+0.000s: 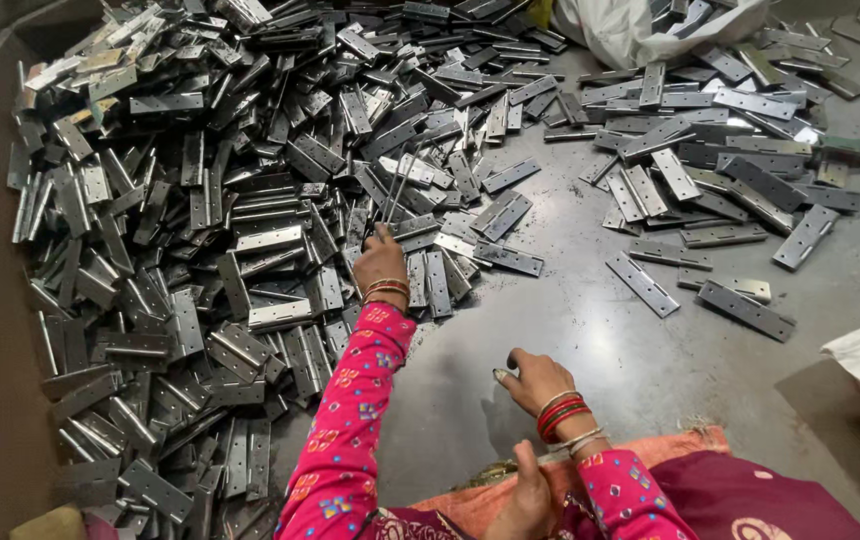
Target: The person picks up metal hinges from a pile on the floor, checks them, and places them into stacks. The person also sorts thin metal rods into separate groups by hand.
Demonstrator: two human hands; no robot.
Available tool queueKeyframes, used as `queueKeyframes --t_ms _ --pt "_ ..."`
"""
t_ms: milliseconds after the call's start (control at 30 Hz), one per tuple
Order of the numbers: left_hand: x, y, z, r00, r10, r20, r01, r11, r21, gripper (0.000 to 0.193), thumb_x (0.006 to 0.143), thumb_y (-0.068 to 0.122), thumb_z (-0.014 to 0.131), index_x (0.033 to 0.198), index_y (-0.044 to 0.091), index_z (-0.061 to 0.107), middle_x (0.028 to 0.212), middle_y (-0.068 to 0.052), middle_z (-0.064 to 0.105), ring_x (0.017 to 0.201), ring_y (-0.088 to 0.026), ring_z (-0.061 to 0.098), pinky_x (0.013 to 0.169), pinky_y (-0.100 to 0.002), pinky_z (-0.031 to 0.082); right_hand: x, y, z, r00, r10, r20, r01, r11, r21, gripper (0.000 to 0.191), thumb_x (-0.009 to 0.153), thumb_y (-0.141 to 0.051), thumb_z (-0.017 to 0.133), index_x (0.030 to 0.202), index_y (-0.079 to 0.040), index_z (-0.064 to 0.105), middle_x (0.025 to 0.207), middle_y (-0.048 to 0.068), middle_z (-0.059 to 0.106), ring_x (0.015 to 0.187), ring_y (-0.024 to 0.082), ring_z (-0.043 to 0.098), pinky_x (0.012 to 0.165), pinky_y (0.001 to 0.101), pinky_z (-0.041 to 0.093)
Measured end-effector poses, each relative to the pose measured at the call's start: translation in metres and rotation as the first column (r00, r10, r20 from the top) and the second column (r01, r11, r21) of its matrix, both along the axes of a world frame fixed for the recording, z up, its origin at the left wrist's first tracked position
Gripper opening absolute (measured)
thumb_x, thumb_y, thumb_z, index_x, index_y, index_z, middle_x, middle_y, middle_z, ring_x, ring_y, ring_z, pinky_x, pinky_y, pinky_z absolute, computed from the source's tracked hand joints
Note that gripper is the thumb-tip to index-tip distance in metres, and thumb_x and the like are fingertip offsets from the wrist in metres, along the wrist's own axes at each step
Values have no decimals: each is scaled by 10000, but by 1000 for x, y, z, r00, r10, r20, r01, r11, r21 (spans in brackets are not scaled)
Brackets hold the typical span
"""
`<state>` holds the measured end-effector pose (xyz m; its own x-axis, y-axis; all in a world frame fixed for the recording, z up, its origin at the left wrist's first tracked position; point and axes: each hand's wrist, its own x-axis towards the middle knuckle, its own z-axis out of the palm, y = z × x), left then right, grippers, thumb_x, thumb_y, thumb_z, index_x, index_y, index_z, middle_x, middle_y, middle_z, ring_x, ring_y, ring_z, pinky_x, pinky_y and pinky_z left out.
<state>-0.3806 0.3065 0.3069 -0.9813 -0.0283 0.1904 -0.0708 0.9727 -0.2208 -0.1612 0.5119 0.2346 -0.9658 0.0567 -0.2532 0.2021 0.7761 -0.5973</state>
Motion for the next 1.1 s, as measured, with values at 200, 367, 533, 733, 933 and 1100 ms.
queueKeyframes --t_ms 200,367,533,733,933,1100 --pt "-31 7 -21 994 -74 -74 49 953 -298 584 1035 136 507 1582 28 333 916 -109 631 600 -141 639 442 -319 534 -24 -15 0 998 62 19 -62 998 -15 404 887 -486 663 1122 -158 693 908 151 765 919 385 717 846 488 569" --pt "33 -50 -32 990 -68 121 107 931 -350 647 992 97 504 1593 87 266 897 -88 603 555 -122 630 413 -316 525 -16 -10 7 995 93 30 -94 995 23 412 885 -496 659 1114 -155 694 920 148 767 928 389 714 853 493 565" --pt "122 -88 -44 981 -152 119 176 958 -226 710 954 81 536 1616 52 280 851 -54 565 549 -154 651 430 -315 544 -4 -6 11 995 96 25 -96 995 18 419 886 -502 649 1111 -152 694 922 148 777 938 383 718 862 485 569" --pt "246 -108 -37 971 -190 148 206 973 -104 763 891 65 589 1588 89 280 906 -96 561 581 -246 706 497 -389 602 6 -4 13 995 100 10 -100 994 48 441 876 -500 655 1139 -147 684 943 160 767 953 381 718 863 493 568" --pt "336 -141 16 904 -224 365 247 969 -17 843 861 28 601 1613 137 236 935 -106 585 586 -249 697 519 -392 604 7 -3 13 994 110 -8 -109 990 92 456 882 -503 660 1144 -130 678 1013 190 750 996 401 700 869 510 559" --pt "362 -151 50 922 -304 240 267 947 176 774 831 46 640 1538 228 384 962 -76 645 528 -225 671 485 -376 579 2 -3 9 995 89 46 -94 990 105 448 887 -486 655 1176 -144 660 1008 190 747 992 406 703 871 513 560"
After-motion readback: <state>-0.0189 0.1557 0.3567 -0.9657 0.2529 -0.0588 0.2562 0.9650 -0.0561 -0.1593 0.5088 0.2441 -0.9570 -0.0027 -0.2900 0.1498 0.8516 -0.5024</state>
